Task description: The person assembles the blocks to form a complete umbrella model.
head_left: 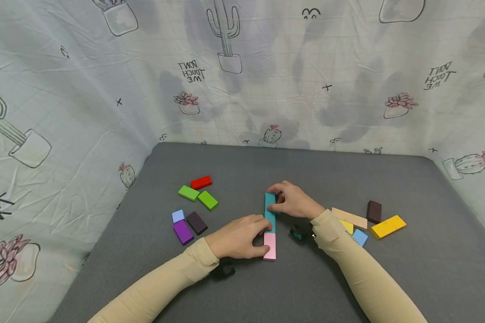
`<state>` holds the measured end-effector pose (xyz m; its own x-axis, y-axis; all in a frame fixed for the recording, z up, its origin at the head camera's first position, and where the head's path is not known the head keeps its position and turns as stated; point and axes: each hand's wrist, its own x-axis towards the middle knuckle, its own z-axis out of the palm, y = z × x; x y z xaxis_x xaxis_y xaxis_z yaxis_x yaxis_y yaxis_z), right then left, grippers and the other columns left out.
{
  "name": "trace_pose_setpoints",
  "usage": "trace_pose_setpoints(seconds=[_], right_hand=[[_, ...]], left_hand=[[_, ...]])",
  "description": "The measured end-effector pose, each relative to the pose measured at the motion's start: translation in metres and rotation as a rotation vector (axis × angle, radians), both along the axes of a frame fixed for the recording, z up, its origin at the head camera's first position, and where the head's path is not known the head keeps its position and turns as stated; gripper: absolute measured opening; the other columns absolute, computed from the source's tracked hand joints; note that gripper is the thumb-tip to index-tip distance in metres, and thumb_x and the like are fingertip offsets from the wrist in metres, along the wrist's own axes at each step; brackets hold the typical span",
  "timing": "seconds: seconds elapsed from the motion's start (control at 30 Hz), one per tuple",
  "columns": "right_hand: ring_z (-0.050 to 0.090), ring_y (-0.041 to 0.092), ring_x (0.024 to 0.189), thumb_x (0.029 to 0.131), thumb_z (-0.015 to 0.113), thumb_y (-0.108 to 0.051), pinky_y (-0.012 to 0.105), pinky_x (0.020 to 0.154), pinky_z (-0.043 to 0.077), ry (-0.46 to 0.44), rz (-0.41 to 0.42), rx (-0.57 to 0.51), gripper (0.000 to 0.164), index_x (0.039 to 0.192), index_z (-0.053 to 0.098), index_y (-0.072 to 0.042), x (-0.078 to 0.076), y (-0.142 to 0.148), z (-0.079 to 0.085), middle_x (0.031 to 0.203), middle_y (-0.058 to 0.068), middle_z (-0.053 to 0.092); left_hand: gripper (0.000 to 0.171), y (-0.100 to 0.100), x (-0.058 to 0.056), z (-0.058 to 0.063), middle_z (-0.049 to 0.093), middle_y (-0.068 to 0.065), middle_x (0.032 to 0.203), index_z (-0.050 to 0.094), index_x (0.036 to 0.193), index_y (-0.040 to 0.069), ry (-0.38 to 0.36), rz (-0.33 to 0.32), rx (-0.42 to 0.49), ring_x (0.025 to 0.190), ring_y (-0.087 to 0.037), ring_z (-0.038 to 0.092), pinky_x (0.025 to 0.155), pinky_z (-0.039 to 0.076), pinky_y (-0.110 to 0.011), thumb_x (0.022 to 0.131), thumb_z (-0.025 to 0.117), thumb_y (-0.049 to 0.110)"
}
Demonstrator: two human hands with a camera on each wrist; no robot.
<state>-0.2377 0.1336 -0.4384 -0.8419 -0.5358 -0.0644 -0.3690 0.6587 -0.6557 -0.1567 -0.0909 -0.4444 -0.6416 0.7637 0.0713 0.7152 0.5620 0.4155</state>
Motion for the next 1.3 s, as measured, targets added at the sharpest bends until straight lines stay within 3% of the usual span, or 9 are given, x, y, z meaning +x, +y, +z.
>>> trace_pose_setpoints(seconds=[0.8,1.3], right_hand=[[0.065,0.019,0.093,0.090,0.082,-0.031,0.037,0.081,0.056,-0.018,0.037,-0.007,0.058,0.138,0.063,-0.005,-0.0009,0.0030,0.0004,0.115,0.015,0.058],[0.064,0.019,0.094,0.092,0.081,-0.028,0.036,0.081,0.055,-0.028,0.031,-0.018,0.054,0.137,0.064,-0.004,-0.0024,0.0030,-0.0013,0.116,0.015,0.058]], left_hand=[[0.036,-0.0003,-0.0001,0.0004,0.062,0.004,0.102,0.065,0.121,0.012,-0.003,-0.004,0.004,0.086,-0.008,0.052,0.076,0.045,-0.021,0.094,0.075,0.032],[0.034,-0.0005,0.0005,0.0014,0.061,0.004,0.102,0.065,0.121,0.013,-0.010,0.001,0.001,0.086,-0.007,0.052,0.075,0.045,-0.020,0.094,0.075,0.032]])
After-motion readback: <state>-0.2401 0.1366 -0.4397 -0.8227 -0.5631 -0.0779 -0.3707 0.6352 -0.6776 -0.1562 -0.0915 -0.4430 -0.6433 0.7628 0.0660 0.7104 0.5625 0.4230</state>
